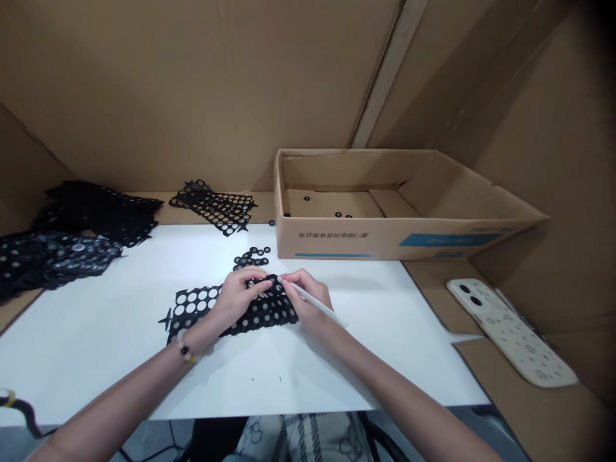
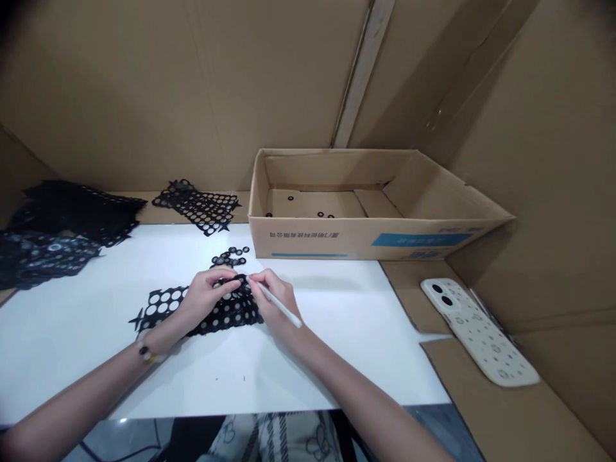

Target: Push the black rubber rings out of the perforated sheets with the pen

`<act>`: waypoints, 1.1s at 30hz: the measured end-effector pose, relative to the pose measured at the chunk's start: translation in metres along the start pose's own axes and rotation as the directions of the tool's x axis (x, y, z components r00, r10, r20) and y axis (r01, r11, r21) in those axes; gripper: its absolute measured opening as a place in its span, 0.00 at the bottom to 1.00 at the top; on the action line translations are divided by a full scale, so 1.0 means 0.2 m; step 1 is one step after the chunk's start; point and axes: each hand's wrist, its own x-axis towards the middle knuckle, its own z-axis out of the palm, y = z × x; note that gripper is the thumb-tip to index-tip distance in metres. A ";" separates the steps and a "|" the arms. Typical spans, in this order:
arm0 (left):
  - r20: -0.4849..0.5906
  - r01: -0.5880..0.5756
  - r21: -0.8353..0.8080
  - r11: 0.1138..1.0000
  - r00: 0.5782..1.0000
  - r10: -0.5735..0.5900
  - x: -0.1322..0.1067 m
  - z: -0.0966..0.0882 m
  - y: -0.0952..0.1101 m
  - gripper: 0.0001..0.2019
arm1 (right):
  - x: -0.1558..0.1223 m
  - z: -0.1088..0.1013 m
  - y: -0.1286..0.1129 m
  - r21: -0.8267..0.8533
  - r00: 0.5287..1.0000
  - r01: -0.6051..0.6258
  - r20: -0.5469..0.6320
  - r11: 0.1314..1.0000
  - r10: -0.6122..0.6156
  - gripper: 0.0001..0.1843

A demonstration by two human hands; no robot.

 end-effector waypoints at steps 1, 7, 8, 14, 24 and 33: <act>0.024 0.006 -0.029 1.000 1.000 -0.005 0.00 0.00 0.00 0.09 | 0.00 0.01 0.00 0.003 1.000 -0.006 -0.013 1.000 0.006 0.09; 0.192 0.065 -0.041 0.997 0.980 -0.056 0.00 -0.01 0.01 0.11 | 0.00 0.02 0.01 0.011 0.996 -0.044 -0.083 0.999 0.044 0.08; 0.200 0.063 -0.015 0.998 0.978 -0.059 0.00 -0.01 0.01 0.11 | 0.00 0.02 0.01 0.015 0.995 -0.051 -0.080 0.999 0.052 0.08; -0.028 -0.036 0.282 0.959 0.999 0.046 -0.02 0.01 0.00 0.07 | -0.01 0.01 0.00 0.075 1.000 -0.015 -0.013 0.997 0.016 0.08; 0.133 -0.098 0.392 0.915 0.990 0.049 -0.01 0.00 0.03 0.16 | -0.02 0.03 0.01 0.033 1.000 0.007 0.005 0.999 -0.007 0.08; -0.025 -0.107 0.522 0.846 0.990 0.141 0.03 -0.13 0.05 0.13 | 0.08 -0.08 0.14 0.037 0.968 -0.160 -0.187 0.986 0.164 0.11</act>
